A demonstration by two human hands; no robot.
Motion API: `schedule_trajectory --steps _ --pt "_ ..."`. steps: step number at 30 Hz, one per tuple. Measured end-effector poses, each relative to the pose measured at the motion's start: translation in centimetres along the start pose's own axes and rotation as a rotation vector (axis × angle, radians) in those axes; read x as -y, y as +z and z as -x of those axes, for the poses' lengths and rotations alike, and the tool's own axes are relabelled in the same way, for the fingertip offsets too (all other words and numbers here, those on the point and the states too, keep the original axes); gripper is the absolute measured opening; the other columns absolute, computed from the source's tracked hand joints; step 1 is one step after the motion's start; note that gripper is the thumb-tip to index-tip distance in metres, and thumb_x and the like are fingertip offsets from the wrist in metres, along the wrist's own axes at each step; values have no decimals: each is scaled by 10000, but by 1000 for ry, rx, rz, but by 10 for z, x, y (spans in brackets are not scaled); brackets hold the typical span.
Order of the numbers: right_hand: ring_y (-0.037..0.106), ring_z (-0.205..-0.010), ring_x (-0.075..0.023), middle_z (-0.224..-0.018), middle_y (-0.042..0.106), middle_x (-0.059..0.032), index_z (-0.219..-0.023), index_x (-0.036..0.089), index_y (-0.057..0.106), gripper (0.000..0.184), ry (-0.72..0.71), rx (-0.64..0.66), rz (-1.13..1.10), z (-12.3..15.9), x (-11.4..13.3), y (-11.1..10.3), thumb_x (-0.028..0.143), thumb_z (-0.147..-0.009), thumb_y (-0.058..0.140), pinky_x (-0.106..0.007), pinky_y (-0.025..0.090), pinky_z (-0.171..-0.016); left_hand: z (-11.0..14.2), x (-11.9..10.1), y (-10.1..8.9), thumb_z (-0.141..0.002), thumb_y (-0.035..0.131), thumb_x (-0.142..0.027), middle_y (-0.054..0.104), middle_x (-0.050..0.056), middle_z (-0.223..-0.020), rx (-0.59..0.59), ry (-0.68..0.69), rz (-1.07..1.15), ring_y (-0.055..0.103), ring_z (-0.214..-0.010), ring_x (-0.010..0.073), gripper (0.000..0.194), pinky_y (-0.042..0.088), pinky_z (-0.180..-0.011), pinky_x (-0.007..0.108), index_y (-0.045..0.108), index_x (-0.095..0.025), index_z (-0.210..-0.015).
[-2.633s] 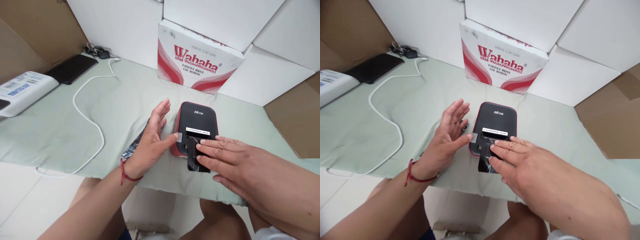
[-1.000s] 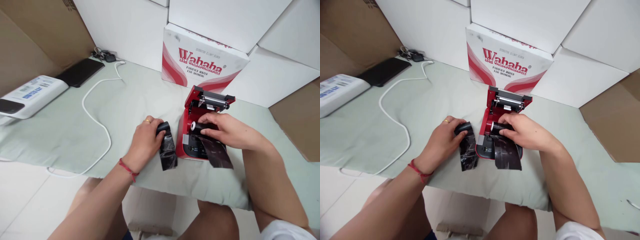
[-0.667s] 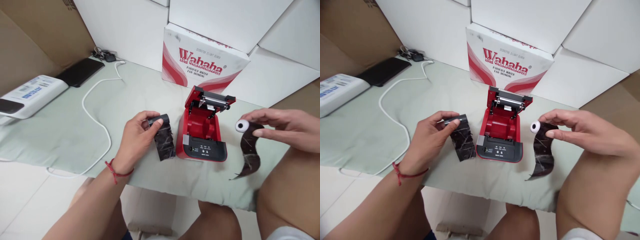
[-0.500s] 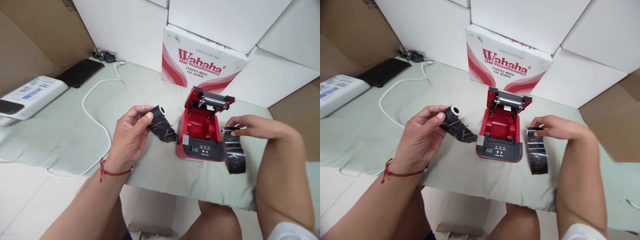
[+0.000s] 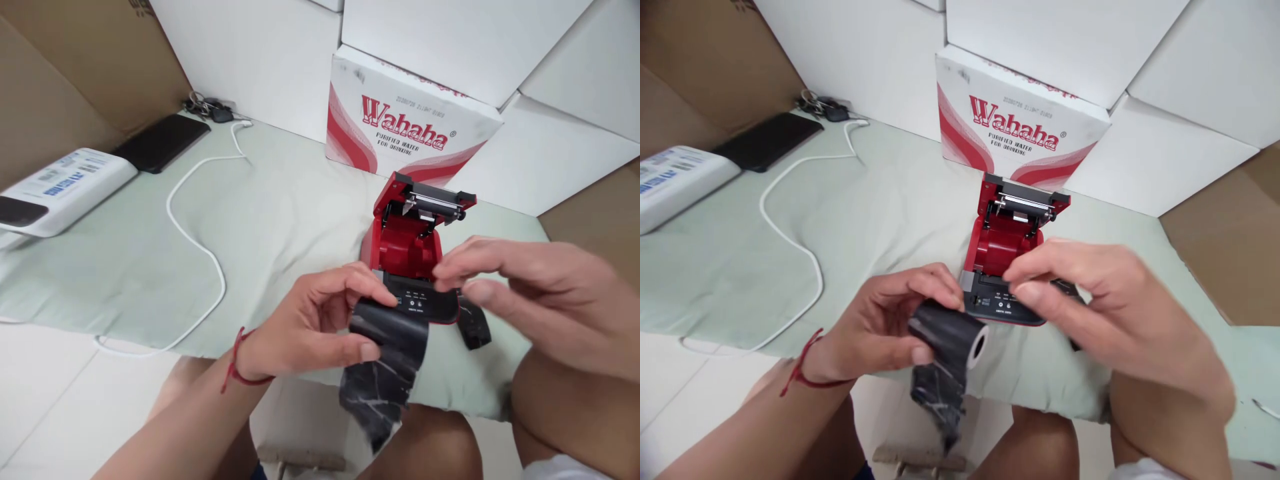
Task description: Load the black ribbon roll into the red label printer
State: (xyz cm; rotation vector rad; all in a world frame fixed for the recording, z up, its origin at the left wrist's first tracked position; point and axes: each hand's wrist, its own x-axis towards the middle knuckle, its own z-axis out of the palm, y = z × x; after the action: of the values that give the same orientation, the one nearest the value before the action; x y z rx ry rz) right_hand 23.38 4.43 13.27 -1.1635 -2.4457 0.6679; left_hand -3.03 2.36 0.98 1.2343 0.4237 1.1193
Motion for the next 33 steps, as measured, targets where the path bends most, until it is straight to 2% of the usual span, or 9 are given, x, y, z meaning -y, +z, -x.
schedule_trajectory --steps 5,9,12,16,20,24,29,31,33 --pt "736 -873 -218 -1042 810 -65 -1208 253 738 324 -51 156 90 -8 7 31 477 -1096 533 -338 598 -713 -6 18 19 -895 845 -254 673 64 -1057 -120 137 -194 678 -885 164 286 609 -693 248 751 -245 -1165" --pt "745 -1024 -255 -1144 810 -81 -1294 262 723 316 -90 206 145 -5 -2 24 437 -1087 561 -379 616 -839 -3 29 28 -929 810 -221 641 56 -1126 -173 262 -410 661 -864 134 446 608 -637 193 655 -281 -1344" --pt "734 -1085 -282 -1171 805 -91 -1278 262 725 300 -63 153 168 -8 -12 15 407 -1061 577 -407 615 -879 2 28 29 -951 762 -201 632 89 -1235 -174 374 -542 664 -947 166 558 627 -647 213 561 -295 -1462" --pt "740 -1048 -295 -1163 799 -97 -1224 243 745 328 101 93 230 -22 -31 16 452 -1023 592 -429 608 -862 7 23 23 -878 586 -106 644 132 -1285 -181 502 -871 660 -1086 248 566 646 -836 383 571 -242 -1427" --pt "750 -1021 -268 -1149 813 -84 -1197 219 749 316 146 108 232 -35 -45 31 418 -1027 572 -406 583 -905 5 27 23 -753 541 -144 713 134 -1266 4 627 -1095 645 -1252 310 611 530 -1129 521 598 -174 -1361" --pt "743 -1075 -301 -1212 798 -132 -1179 178 750 294 173 119 324 -44 -56 47 340 -1028 557 -438 574 -927 1 38 30 -877 545 -142 776 85 -1237 -17 623 -1226 665 -1314 262 445 409 -1290 481 631 -198 -1310" --pt "732 -1180 -331 -1272 788 -159 -1189 148 767 284 104 125 367 -45 -62 50 287 -1025 581 -461 574 -1016 1 43 32 -1011 567 -92 834 55 -1156 -112 673 -1228 724 -1231 208 240 470 -1250 435 684 -177 -1202" --pt "734 -1202 -309 -1269 798 -134 -1182 161 778 280 30 117 322 -40 -56 45 280 -1047 564 -443 572 -1045 2 44 32 -1025 599 -97 843 46 -1166 -107 679 -1203 735 -1223 193 215 453 -1266 422 695 -166 -1205" --pt "776 -1068 -246 -1164 833 -61 -1134 217 793 246 -6 55 242 -32 -44 39 289 -1066 568 -383 607 -960 2 46 33 -1034 609 -101 843 44 -1193 -98 683 -1183 736 -1240 187 213 419 -1294 414 704 -155 -1216"
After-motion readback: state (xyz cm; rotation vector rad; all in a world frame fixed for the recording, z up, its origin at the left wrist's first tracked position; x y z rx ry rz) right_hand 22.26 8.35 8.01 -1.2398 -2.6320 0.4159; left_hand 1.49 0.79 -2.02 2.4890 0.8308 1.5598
